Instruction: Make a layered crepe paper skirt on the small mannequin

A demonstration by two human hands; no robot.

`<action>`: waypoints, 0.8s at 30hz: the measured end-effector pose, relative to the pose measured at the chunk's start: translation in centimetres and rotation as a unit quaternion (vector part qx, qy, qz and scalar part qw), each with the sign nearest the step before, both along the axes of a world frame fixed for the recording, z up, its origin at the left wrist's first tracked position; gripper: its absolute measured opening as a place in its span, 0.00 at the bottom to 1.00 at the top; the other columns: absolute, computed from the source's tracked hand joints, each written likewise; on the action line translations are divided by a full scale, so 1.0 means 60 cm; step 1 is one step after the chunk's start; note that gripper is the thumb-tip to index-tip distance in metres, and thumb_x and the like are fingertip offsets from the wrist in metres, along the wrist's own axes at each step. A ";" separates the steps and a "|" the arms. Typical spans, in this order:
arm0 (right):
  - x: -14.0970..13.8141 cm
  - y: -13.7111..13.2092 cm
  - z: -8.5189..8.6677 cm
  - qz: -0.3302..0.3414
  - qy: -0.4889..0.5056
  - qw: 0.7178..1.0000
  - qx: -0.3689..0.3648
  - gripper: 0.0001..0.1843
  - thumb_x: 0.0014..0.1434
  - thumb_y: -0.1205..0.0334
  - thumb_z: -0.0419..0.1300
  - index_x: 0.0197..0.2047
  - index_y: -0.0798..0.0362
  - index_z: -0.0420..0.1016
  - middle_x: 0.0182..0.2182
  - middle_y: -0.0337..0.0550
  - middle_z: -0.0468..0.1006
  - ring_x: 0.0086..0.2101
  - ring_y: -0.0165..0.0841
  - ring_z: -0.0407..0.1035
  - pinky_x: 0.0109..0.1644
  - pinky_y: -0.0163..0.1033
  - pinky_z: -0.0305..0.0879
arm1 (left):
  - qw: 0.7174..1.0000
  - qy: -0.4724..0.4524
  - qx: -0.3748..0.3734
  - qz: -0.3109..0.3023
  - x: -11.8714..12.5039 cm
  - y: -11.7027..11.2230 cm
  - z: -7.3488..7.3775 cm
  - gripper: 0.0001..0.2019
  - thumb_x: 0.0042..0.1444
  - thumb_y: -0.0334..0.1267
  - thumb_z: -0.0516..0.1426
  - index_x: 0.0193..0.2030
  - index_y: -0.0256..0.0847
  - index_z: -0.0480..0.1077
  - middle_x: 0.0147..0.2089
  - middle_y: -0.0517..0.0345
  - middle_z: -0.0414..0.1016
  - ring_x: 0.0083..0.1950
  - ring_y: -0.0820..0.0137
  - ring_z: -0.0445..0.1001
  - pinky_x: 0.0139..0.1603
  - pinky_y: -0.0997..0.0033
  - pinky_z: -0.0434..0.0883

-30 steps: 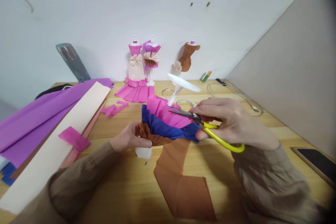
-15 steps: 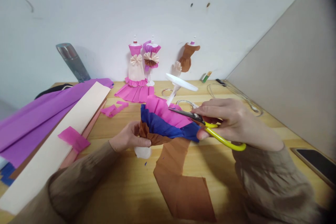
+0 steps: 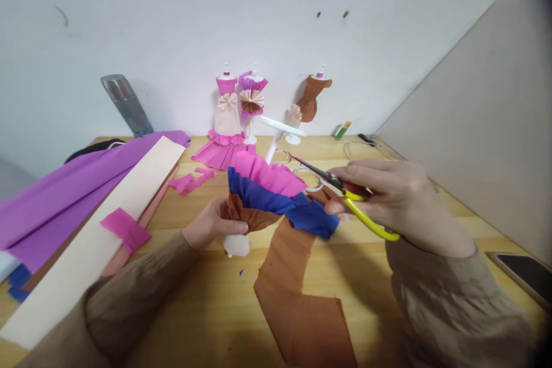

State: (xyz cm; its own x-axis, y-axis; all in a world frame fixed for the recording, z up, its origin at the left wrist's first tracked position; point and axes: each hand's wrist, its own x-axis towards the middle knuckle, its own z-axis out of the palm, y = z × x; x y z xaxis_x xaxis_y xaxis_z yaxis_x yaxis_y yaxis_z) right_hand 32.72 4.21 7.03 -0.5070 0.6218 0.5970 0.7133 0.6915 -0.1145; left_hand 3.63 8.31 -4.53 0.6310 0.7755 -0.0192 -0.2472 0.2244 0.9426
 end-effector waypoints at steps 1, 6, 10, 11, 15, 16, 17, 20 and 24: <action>0.000 -0.001 0.001 -0.009 0.001 1.000 0.001 0.18 0.64 0.45 0.59 0.37 0.52 0.77 0.20 0.41 0.66 0.21 0.33 0.60 0.23 0.40 0.54 | 1.000 0.006 -0.004 0.008 0.000 0.001 0.000 0.23 0.38 0.43 0.73 0.40 0.35 0.78 0.35 0.52 0.81 0.34 0.64 0.78 0.35 0.67 0.73; 0.001 0.002 -0.001 0.062 -0.010 0.998 0.008 0.16 0.64 0.49 0.61 0.40 0.54 0.77 0.20 0.39 0.69 0.20 0.29 0.61 0.23 0.36 0.55 | 0.996 0.009 -0.049 0.072 -0.001 0.001 0.010 0.23 0.32 0.46 0.74 0.31 0.33 0.76 0.26 0.55 0.77 0.25 0.71 0.73 0.27 0.73 0.71; -0.005 0.008 -0.018 0.116 -0.074 0.983 -0.122 0.18 0.66 0.46 0.58 0.37 0.53 0.77 0.23 0.41 0.73 0.22 0.30 0.66 0.26 0.36 0.57 | 0.993 -0.017 -0.086 0.083 -0.002 -0.001 0.021 0.25 0.34 0.47 0.73 0.36 0.33 0.75 0.28 0.53 0.78 0.27 0.67 0.76 0.27 0.71 0.73; -0.009 0.009 -0.022 0.113 -0.092 0.976 -0.160 0.19 0.66 0.46 0.57 0.36 0.53 0.77 0.24 0.41 0.73 0.23 0.30 0.66 0.27 0.37 0.57 | 0.992 -0.020 -0.094 0.084 -0.003 -0.001 0.023 0.25 0.34 0.47 0.73 0.36 0.34 0.74 0.28 0.53 0.78 0.27 0.66 0.77 0.26 0.70 0.73; -0.028 0.007 -0.032 0.085 -0.153 0.950 -0.258 0.19 0.63 0.46 0.62 0.30 0.53 0.73 0.23 0.39 0.72 0.24 0.31 0.64 0.30 0.37 0.54 | 0.989 -0.027 -0.101 0.106 -0.004 0.002 0.019 0.27 0.32 0.49 0.73 0.37 0.33 0.74 0.28 0.52 0.78 0.26 0.66 0.76 0.25 0.70 0.73; -0.034 0.006 -0.034 0.075 -0.168 0.943 -0.277 0.18 0.61 0.49 0.64 0.28 0.53 0.71 0.24 0.39 0.73 0.25 0.30 0.64 0.30 0.36 0.54 | 0.988 -0.025 -0.095 0.116 -0.003 0.003 0.017 0.28 0.32 0.49 0.74 0.37 0.33 0.74 0.28 0.52 0.78 0.25 0.67 0.76 0.25 0.69 0.73; -0.041 0.005 -0.036 0.063 -0.181 0.937 -0.293 0.17 0.59 0.52 0.67 0.26 0.53 0.70 0.23 0.38 0.74 0.25 0.30 0.64 0.30 0.36 0.53 | 0.988 -0.019 -0.085 0.126 -0.003 0.004 0.014 0.28 0.32 0.49 0.74 0.37 0.33 0.75 0.29 0.52 0.78 0.25 0.67 0.75 0.25 0.69 0.72; -0.061 0.002 -0.043 0.033 -0.212 0.920 -0.327 0.14 0.53 0.61 0.71 0.23 0.52 0.70 0.21 0.35 0.74 0.23 0.28 0.63 0.29 0.35 0.50 | 0.987 0.007 -0.050 0.150 0.000 0.007 0.006 0.27 0.34 0.48 0.73 0.38 0.31 0.76 0.28 0.51 0.78 0.24 0.66 0.75 0.25 0.69 0.70; -0.066 0.002 -0.045 0.051 -0.209 0.918 -0.332 0.14 0.52 0.64 0.71 0.23 0.52 0.70 0.20 0.35 0.73 0.22 0.28 0.61 0.27 0.35 0.49 | 0.983 -0.010 -0.002 0.182 0.000 0.012 0.001 0.24 0.34 0.46 0.74 0.36 0.32 0.78 0.31 0.50 0.79 0.30 0.65 0.76 0.30 0.69 0.70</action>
State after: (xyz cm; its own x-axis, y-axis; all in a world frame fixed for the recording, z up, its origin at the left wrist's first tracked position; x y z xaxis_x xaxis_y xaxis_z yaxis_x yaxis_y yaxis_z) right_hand 28.74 4.34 4.33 -0.6820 0.7144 -0.1563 0.7257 0.6346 -0.2660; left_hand 3.65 9.05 -4.49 0.3110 0.9503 -0.0133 -0.3313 0.1215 0.9357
